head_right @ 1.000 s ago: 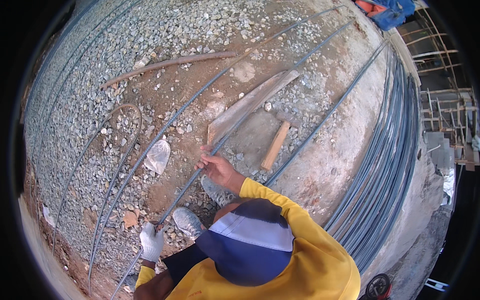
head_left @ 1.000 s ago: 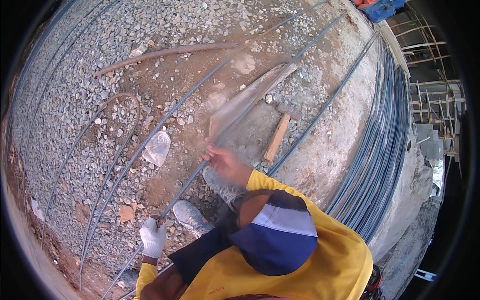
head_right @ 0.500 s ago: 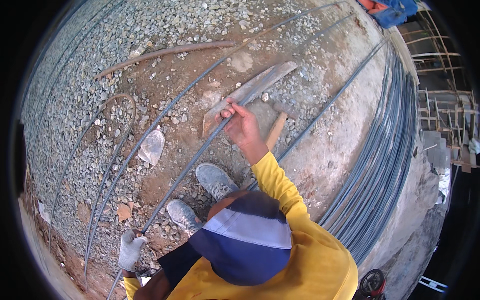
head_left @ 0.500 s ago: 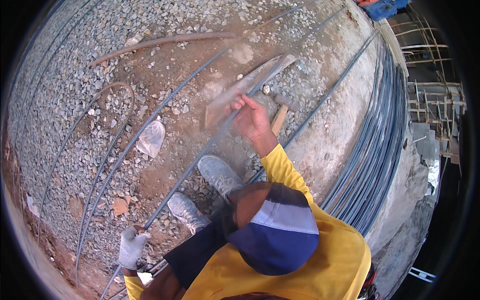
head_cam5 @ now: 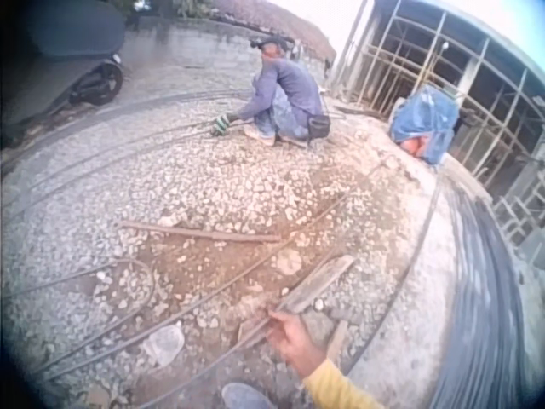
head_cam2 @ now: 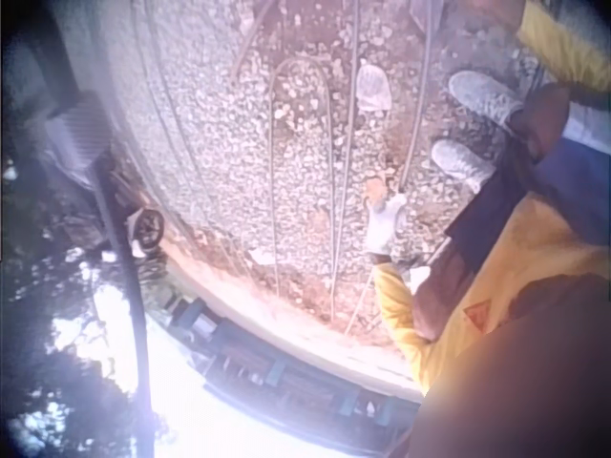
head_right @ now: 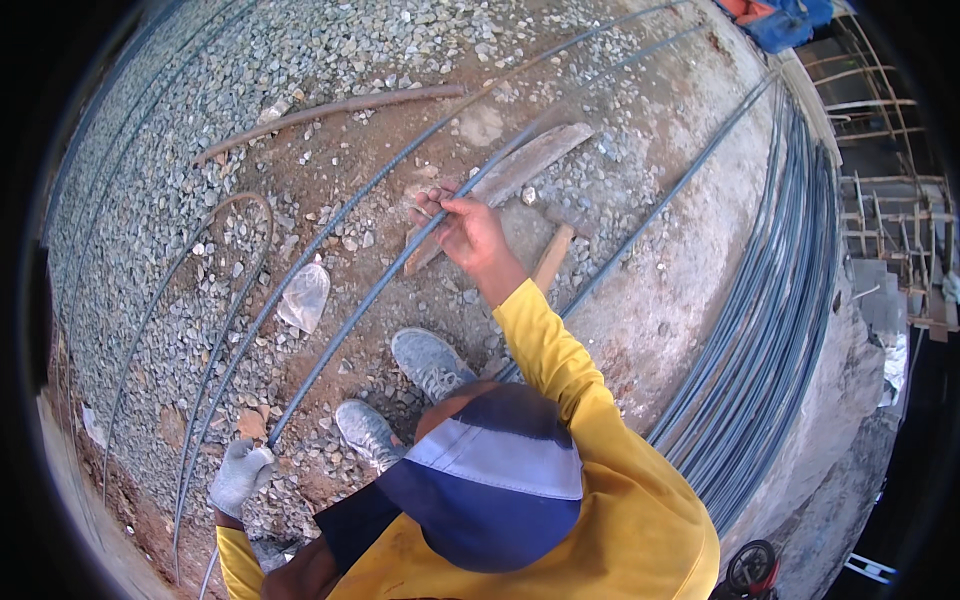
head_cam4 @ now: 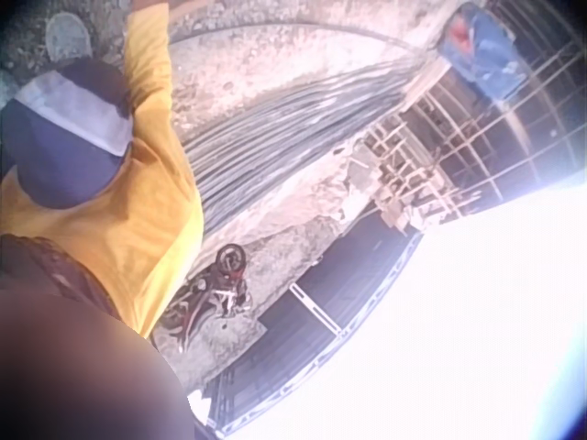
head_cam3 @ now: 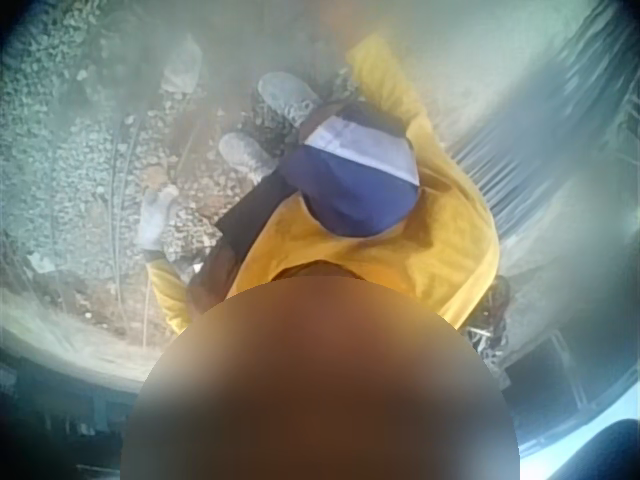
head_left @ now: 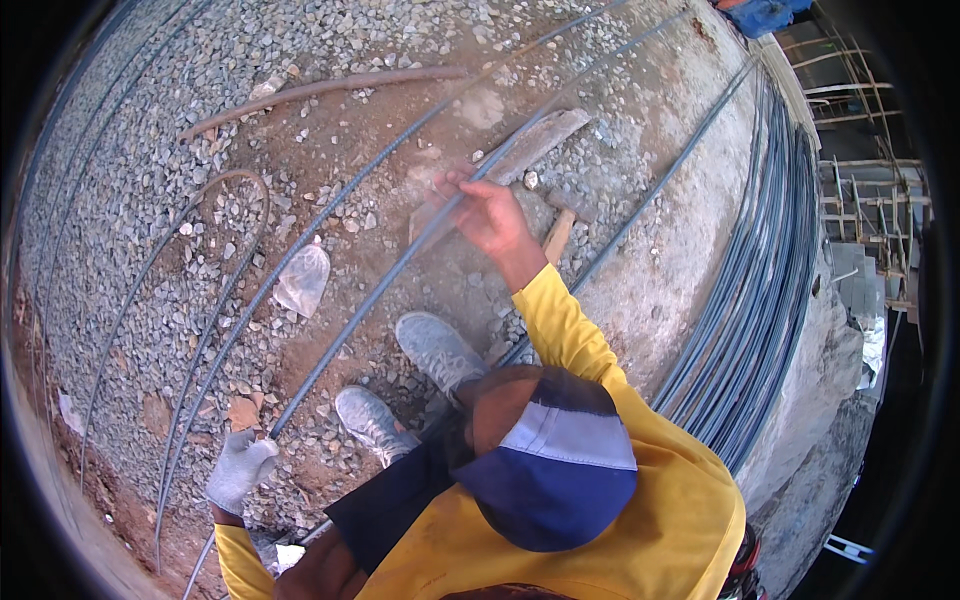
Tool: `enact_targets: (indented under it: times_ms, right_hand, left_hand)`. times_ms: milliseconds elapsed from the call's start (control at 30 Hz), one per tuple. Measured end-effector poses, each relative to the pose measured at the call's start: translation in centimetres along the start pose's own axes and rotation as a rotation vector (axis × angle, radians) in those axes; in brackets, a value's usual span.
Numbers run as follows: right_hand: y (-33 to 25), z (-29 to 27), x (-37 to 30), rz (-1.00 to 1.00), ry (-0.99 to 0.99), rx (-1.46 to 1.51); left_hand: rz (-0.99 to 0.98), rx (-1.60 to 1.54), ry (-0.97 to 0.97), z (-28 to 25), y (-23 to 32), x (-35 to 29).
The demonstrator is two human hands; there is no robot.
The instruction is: The person uses a hammer to repeatedly strike metal rods laid on a gravel surface. They adjust the rods with gloved hands and continue hammering along their length. The work area contains stacked metal rods and a parked motorcycle nearby.
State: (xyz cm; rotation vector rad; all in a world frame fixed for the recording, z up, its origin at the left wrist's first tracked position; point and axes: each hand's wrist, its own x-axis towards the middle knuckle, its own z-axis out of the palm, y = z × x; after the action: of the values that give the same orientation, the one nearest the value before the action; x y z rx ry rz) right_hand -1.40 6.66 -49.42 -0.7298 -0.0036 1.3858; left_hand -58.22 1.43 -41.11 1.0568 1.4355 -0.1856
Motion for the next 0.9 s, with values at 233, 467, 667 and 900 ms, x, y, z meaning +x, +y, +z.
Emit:
enact_targets:
  times_ms: [233, 467, 667, 900]
  right_hand:
    - [0.7, -1.1, -0.2, 0.054, 0.092, 0.103]
    - [6.0, -1.1, -2.5, 0.083, 0.135, 0.240]
    - [10.5, -3.5, -4.2, 0.238, 0.166, 0.198]
    - [12.4, -5.0, -5.6, 0.267, 0.067, 0.154]
  left_hand:
    - [0.251, 0.039, 0.176, 3.4, -2.7, 2.5]
    - [0.340, 0.076, 0.355, 3.2, -10.8, 3.2]
    - [0.186, 0.123, 0.427, 2.6, -13.9, 3.1]
    - [0.350, 0.490, 0.085, 5.3, -5.5, 6.2]
